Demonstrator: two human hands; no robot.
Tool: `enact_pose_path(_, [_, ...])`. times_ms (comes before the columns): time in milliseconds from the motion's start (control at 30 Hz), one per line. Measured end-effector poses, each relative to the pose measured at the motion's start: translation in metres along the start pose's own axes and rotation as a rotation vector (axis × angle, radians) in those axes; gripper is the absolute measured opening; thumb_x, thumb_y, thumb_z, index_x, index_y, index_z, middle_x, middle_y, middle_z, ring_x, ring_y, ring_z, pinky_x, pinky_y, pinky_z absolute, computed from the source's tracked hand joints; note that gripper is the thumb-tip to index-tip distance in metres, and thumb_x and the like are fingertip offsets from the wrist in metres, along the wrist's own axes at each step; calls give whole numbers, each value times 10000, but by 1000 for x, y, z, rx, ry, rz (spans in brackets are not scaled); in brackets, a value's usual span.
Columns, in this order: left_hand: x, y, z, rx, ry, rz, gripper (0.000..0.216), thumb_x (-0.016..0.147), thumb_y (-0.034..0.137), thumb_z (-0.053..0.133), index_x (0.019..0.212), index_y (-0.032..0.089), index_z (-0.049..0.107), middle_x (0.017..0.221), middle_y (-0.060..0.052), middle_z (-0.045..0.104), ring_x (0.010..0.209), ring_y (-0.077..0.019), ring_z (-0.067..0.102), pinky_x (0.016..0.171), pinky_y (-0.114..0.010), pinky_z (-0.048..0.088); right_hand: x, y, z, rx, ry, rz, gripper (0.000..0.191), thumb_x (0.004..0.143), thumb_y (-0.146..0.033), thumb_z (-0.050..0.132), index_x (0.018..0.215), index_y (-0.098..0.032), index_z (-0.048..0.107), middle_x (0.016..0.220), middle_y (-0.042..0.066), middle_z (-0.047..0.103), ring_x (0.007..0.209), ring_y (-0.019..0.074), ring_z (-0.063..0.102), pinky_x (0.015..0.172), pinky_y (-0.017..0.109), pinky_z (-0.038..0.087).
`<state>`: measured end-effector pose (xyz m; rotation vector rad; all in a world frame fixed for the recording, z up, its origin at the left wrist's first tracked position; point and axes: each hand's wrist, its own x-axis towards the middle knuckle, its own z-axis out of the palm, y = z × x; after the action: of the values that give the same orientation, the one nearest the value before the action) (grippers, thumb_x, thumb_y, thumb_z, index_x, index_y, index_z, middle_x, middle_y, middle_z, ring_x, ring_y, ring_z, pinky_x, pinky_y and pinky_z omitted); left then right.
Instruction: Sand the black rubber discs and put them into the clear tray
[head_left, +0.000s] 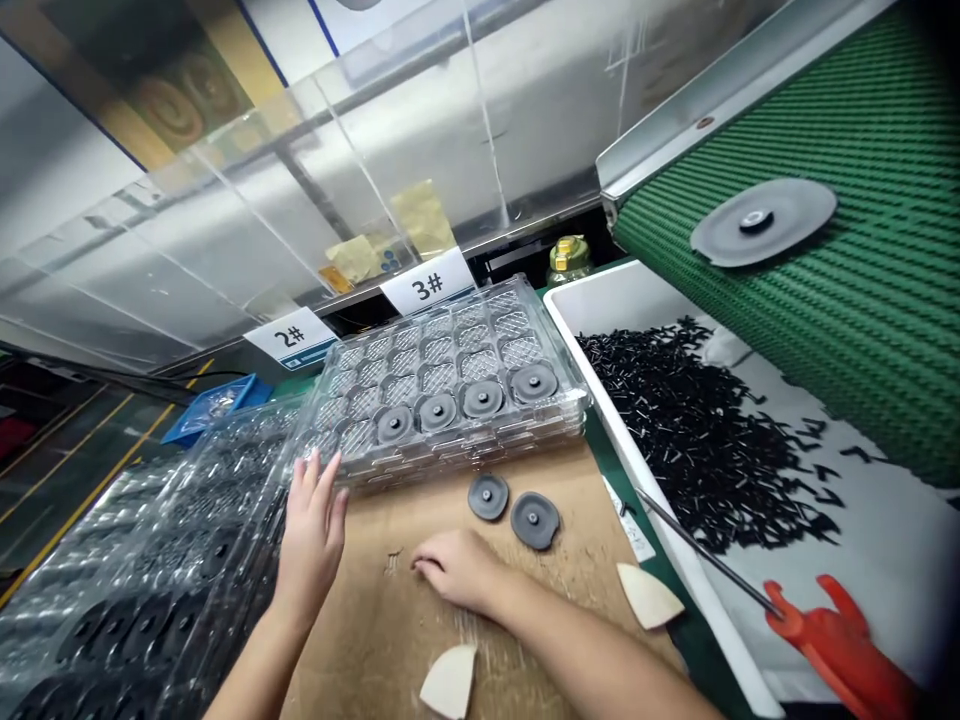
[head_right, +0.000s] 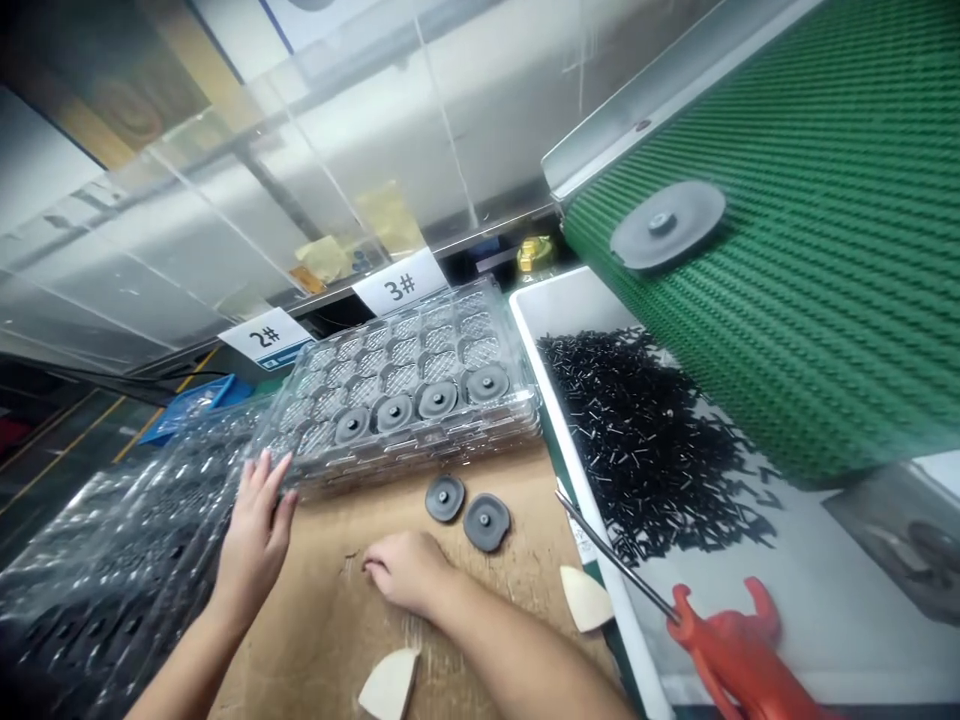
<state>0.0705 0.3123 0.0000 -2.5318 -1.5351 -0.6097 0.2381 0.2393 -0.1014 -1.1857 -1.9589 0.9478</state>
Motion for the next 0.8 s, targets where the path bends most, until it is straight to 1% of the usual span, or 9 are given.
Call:
enact_pose_path(100, [-71,-24,2,32,-55,-41,484,870,236,394,1348,246,320,1489,-113,208,1371,-279,106,1071,-526,206,-5,-4,-5,-20,29,-18,200,901,-279,483,999,-150,599,986,47,630,896,153,602,820,372,486])
enact_pose_path(133, [-94,-31,6,41,-66,-64,478,863,240,401,1337,258,342,1484,-110,225,1366,-291,131,1061,-537,224,-7,-5,-8,-29,40,-28,204,905,-274,475,1013,-154,599,989,48,635,901,153,604,826,372,483])
enact_pose_path(167, [-117,-38,11,46,-85,-93,465,855,250,410,1318,257,378,1472,-119,252,1353,-311,175,1037,-544,273,-9,-6,-10,-41,51,-39,207,907,-267,469,1023,-157,600,992,50,640,905,153,606,831,370,480])
enact_pose_path(233, [-155,-44,24,60,-115,-160,425,845,271,411,1267,244,455,1382,-151,410,1278,-341,348,948,-546,396,-12,-6,-13,-69,70,-56,207,909,-256,465,1020,-154,607,985,54,651,905,153,610,836,366,477])
enact_pose_path(300, [-180,-43,35,77,-121,-226,409,843,281,398,1233,205,497,1282,-181,516,1206,-360,444,892,-561,434,-14,-4,-13,-99,84,-67,206,910,-255,463,1011,-150,609,970,54,655,894,151,614,828,360,480])
enact_pose_path(367, [-191,-39,41,82,-115,-272,407,844,285,395,1208,155,522,1262,-203,529,1201,-357,451,915,-552,416,-15,-1,-9,-128,91,-74,210,915,-264,455,1016,-152,601,968,49,651,884,144,615,817,349,486])
enact_pose_path(433, [-194,-35,42,73,-111,-300,402,845,282,403,1195,134,533,1283,-203,512,1222,-338,432,953,-525,389,-14,1,-3,-162,87,-76,215,919,-274,448,1024,-154,592,969,46,644,876,139,613,806,343,491])
enact_pose_path(600, [-193,-34,36,16,-96,-344,375,842,275,431,1195,203,535,1314,-136,505,1248,-289,410,994,-487,348,-13,2,9,-313,30,-67,208,910,-282,465,1024,-153,581,977,45,620,872,147,599,801,360,488])
enact_pose_path(800, [-199,-37,37,-80,-38,-342,354,832,268,453,1172,223,540,1300,-115,522,1255,-293,398,1014,-494,313,-9,-7,15,-535,-26,-62,211,906,-287,471,1019,-143,576,979,48,614,864,148,596,789,357,487])
